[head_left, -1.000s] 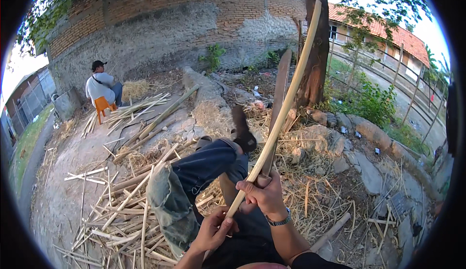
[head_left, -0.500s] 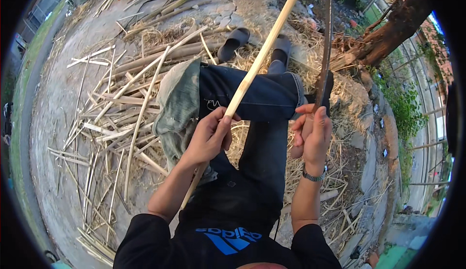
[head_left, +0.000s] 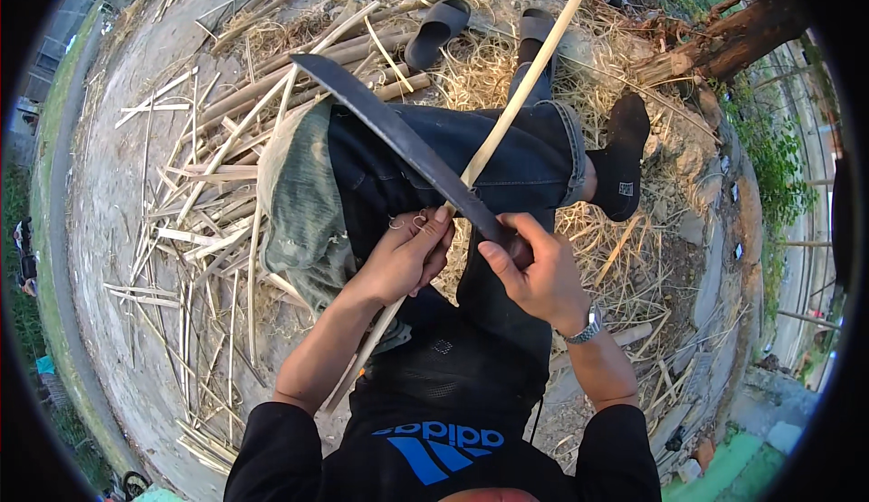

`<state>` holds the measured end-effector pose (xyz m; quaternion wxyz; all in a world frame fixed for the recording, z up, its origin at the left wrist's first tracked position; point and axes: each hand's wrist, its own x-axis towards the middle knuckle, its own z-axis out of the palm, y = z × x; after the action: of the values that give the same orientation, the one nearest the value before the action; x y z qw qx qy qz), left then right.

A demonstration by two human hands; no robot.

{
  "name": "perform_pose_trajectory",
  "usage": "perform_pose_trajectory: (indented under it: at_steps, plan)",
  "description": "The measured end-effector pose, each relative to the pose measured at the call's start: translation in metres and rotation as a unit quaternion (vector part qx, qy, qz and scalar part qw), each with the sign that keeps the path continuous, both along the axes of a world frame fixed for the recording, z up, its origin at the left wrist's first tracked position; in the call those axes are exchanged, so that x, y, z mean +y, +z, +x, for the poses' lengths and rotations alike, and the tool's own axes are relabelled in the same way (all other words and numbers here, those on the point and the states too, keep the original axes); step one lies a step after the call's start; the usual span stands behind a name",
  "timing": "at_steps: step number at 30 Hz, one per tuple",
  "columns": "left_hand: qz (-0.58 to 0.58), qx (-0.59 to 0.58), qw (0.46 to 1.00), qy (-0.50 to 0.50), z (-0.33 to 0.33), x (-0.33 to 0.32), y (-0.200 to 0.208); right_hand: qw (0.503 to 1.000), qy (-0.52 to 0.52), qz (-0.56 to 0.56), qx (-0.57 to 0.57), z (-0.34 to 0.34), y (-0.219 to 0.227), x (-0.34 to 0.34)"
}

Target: The person uses a large blade to shave and smooth a length of bamboo, resting the piece against their leg and repeatedly scraping the surface.

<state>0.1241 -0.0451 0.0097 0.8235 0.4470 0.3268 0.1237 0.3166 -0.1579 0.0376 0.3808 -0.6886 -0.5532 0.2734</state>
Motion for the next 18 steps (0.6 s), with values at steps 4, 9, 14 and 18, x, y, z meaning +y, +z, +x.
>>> perform_pose_trajectory:
  at_steps: [4, 9, 14, 18]
  plan:
    - [0.097, 0.000, 0.995, 0.014, -0.015, -0.020, 0.035, 1.000, 0.028, 0.013, 0.004, -0.005, 0.002, -0.013]
    - [0.198, 0.032, 0.972, 0.120, -0.069, -0.045, 0.113, 0.974, -0.009, 0.115, 0.195, -0.006, 0.028, -0.023]
    - [0.365, 0.095, 0.862, 0.338, -0.109, -0.043, 0.100, 0.959, -0.033, 0.154, 0.234, -0.034, 0.040, 0.004]
    - [0.327, 0.014, 0.878, 0.349, -0.126, -0.052, 0.065, 0.979, -0.070, 0.102, 0.163, -0.048, 0.051, 0.011]
